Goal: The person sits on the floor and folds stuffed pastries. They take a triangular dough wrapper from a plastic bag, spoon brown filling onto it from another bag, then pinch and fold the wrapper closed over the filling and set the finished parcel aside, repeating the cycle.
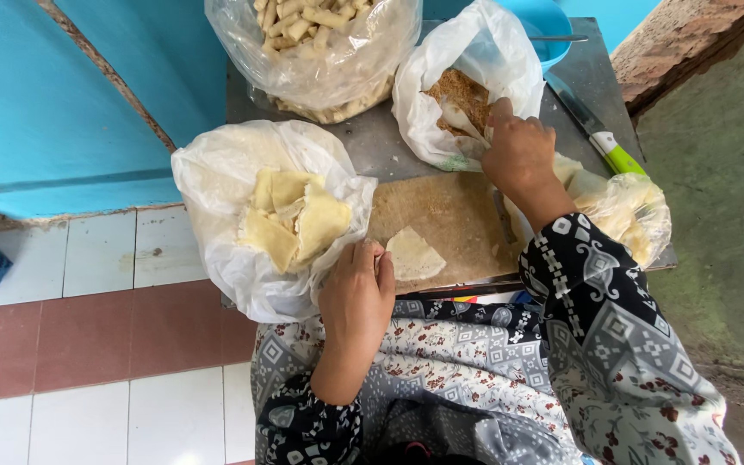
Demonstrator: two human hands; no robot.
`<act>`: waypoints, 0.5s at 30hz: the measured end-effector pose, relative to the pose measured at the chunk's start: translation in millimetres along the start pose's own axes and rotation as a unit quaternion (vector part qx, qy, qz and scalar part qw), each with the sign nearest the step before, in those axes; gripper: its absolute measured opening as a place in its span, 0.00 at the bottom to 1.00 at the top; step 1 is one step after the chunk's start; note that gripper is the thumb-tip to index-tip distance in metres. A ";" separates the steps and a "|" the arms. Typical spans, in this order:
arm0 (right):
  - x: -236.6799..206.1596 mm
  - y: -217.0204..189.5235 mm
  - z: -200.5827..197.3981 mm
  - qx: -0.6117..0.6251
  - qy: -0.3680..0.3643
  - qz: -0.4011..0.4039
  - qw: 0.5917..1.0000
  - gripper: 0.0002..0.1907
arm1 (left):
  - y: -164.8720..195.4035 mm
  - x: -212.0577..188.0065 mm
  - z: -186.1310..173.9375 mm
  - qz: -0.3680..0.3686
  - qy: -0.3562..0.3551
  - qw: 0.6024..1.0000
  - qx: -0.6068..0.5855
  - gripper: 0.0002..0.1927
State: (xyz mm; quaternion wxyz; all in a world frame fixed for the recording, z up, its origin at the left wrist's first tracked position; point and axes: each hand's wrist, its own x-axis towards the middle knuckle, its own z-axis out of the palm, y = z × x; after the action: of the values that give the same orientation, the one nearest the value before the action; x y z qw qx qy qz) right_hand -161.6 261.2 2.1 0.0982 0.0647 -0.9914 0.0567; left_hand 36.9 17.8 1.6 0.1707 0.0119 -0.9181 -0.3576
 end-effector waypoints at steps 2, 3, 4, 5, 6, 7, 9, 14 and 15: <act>-0.7 2.1 -0.2 -0.008 0.020 0.001 1.000 0.20 | 0.1 0.1 -0.8 -0.001 -0.004 1.000 -0.004 0.05; 0.0 4.1 -1.3 0.017 0.038 -0.010 0.999 0.17 | -0.1 -0.3 -1.2 0.002 -0.004 1.000 -0.002 0.05; 1.6 6.8 -3.0 0.043 0.055 -0.020 0.997 0.15 | -0.3 1.0 -1.3 0.005 -0.004 1.000 0.000 0.05; 3.8 9.6 -4.8 0.069 0.072 -0.031 0.994 0.13 | -0.5 2.1 -1.2 0.007 -0.004 1.000 0.002 0.06; 6.5 12.5 -6.6 0.095 0.086 -0.038 0.991 0.11 | -0.5 3.5 -1.0 0.005 -0.007 1.000 0.001 0.05; 9.8 15.2 -8.3 0.120 0.100 -0.045 0.987 0.09 | -0.5 4.8 -0.9 0.004 -0.009 1.000 0.000 0.05; 17.5 18.0 -9.7 0.157 0.128 -0.063 0.977 0.08 | -0.9 5.8 -1.4 0.003 -0.012 1.000 -0.001 0.05; 39.0 13.3 -5.1 0.285 0.054 0.032 0.957 0.03 | -3.4 4.5 -3.1 0.014 -0.004 1.000 -0.006 0.06; 41.7 11.9 -3.8 0.301 0.079 0.034 0.950 0.03 | -4.0 3.7 -3.5 0.011 -0.006 1.000 -0.009 0.06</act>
State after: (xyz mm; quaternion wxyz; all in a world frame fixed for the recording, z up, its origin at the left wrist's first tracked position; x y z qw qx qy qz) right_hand -203.1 268.5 13.0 0.1498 0.0526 -0.9192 0.3603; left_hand 34.1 11.9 2.5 0.1692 -0.0018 -0.9161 -0.3636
